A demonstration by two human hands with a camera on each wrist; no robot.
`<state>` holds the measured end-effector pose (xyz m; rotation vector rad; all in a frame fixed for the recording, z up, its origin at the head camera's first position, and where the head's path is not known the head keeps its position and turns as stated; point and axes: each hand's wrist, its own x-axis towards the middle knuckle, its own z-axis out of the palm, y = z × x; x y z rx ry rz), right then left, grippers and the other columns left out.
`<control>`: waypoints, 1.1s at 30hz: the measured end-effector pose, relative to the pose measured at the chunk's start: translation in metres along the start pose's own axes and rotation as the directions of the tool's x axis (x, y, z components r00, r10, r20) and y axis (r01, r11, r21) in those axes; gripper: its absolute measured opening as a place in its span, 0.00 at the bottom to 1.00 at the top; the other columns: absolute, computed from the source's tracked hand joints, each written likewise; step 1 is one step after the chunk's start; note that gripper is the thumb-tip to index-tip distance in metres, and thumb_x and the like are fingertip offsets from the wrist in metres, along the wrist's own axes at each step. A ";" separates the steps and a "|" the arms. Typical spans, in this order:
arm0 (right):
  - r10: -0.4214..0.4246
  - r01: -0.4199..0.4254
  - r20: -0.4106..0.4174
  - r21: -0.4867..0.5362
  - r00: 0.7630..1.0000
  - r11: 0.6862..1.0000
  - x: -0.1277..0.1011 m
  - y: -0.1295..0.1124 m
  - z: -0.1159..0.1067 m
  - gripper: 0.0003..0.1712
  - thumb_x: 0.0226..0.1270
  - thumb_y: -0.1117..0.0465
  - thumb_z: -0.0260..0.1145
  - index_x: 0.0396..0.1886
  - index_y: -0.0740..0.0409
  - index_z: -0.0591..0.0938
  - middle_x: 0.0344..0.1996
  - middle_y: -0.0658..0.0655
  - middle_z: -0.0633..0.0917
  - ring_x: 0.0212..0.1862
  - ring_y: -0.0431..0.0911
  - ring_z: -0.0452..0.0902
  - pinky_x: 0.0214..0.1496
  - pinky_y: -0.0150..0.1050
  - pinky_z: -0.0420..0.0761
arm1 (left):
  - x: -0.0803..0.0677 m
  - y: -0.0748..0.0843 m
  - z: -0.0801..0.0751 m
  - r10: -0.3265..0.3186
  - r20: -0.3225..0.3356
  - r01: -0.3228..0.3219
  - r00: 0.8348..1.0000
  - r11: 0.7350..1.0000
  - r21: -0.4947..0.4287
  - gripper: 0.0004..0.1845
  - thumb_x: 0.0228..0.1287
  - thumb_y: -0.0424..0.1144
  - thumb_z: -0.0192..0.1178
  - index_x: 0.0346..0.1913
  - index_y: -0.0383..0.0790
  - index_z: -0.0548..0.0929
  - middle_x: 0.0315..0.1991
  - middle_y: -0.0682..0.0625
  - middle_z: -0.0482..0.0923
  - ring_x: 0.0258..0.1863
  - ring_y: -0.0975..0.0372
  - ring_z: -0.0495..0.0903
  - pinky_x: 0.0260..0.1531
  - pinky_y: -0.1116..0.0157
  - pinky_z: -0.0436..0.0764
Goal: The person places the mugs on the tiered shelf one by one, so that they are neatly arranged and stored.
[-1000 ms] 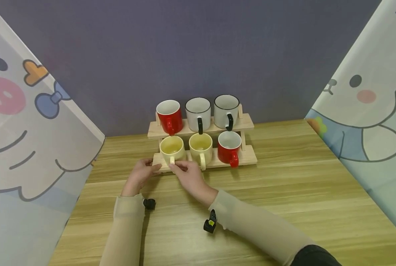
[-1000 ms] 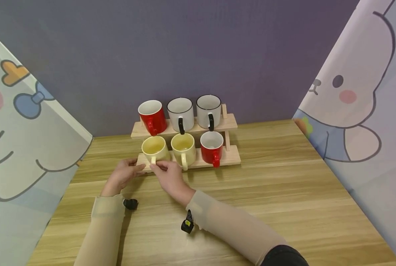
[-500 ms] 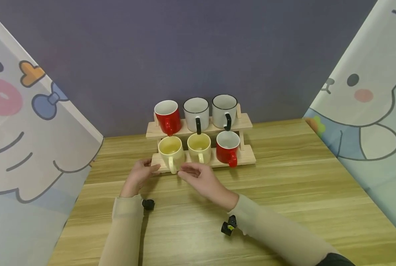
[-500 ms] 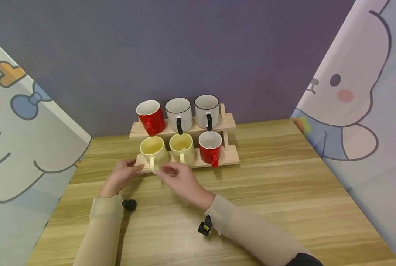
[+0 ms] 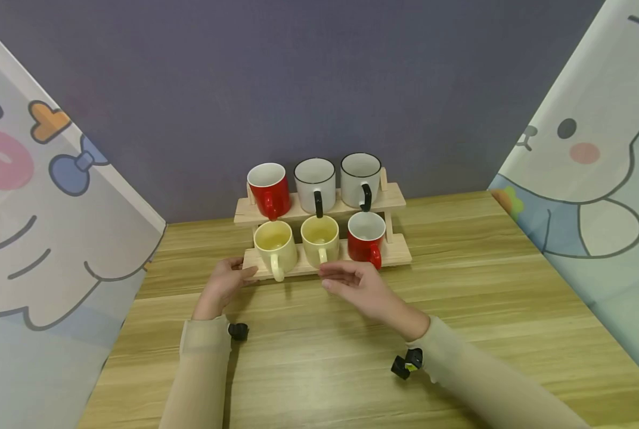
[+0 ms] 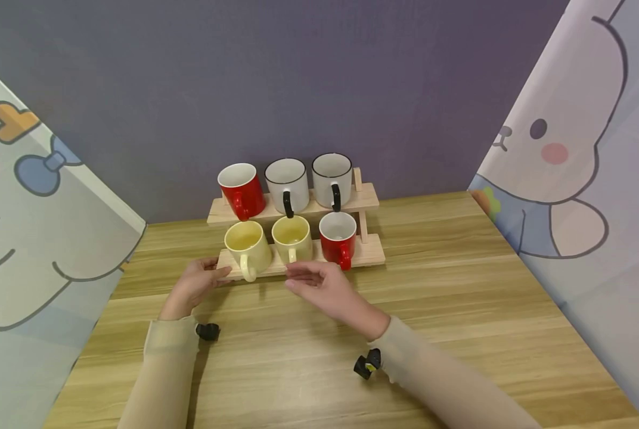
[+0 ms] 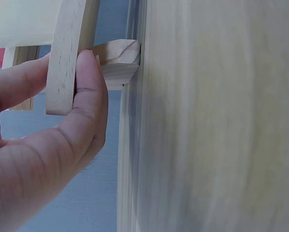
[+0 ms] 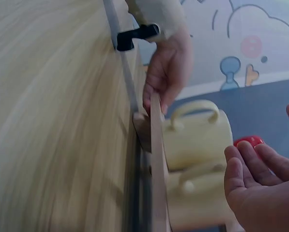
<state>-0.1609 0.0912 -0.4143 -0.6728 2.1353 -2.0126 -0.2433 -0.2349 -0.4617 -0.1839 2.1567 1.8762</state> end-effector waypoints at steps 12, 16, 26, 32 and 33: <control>-0.091 0.088 -0.043 -0.060 0.995 0.994 -0.027 -0.010 -0.046 0.19 0.71 0.72 0.67 0.60 0.72 0.80 0.56 0.65 0.83 0.59 0.60 0.79 0.58 0.41 0.83 | 0.000 0.000 -0.001 0.002 -0.006 -0.002 1.000 1.000 0.004 0.33 0.74 0.28 0.59 0.73 0.16 0.56 0.57 0.32 0.68 0.48 0.51 0.78 0.52 0.57 0.85; -0.099 0.095 -0.061 -0.072 0.993 0.993 -0.035 -0.011 -0.062 0.19 0.71 0.73 0.65 0.60 0.73 0.79 0.57 0.68 0.82 0.58 0.61 0.78 0.56 0.40 0.84 | 0.001 -0.001 -0.001 0.005 -0.011 -0.005 1.000 1.000 -0.001 0.33 0.74 0.28 0.59 0.72 0.15 0.57 0.56 0.32 0.69 0.46 0.53 0.79 0.52 0.57 0.85; -0.104 0.076 -0.194 -0.146 0.976 0.986 -0.050 -0.013 -0.101 0.19 0.75 0.71 0.64 0.62 0.73 0.78 0.56 0.71 0.82 0.57 0.53 0.80 0.57 0.36 0.83 | 0.002 -0.001 -0.001 0.012 -0.021 -0.012 1.000 1.000 -0.001 0.32 0.74 0.27 0.59 0.72 0.15 0.58 0.56 0.32 0.69 0.44 0.55 0.79 0.52 0.57 0.85; -0.129 0.074 -0.271 -0.205 0.954 0.976 -0.055 -0.011 -0.118 0.19 0.76 0.69 0.62 0.62 0.74 0.78 0.55 0.68 0.83 0.56 0.47 0.81 0.54 0.32 0.83 | 0.000 0.001 -0.001 0.016 -0.010 -0.016 1.000 1.000 0.009 0.33 0.74 0.28 0.59 0.72 0.15 0.57 0.55 0.32 0.69 0.46 0.53 0.79 0.51 0.58 0.85; -0.136 0.075 -0.282 -0.215 0.950 0.974 -0.055 -0.011 -0.120 0.19 0.76 0.69 0.62 0.62 0.74 0.78 0.55 0.68 0.83 0.56 0.46 0.81 0.54 0.31 0.82 | 0.000 0.001 -0.001 0.016 -0.011 -0.016 1.000 1.000 0.011 0.32 0.74 0.28 0.59 0.72 0.15 0.58 0.55 0.32 0.69 0.46 0.52 0.78 0.51 0.58 0.85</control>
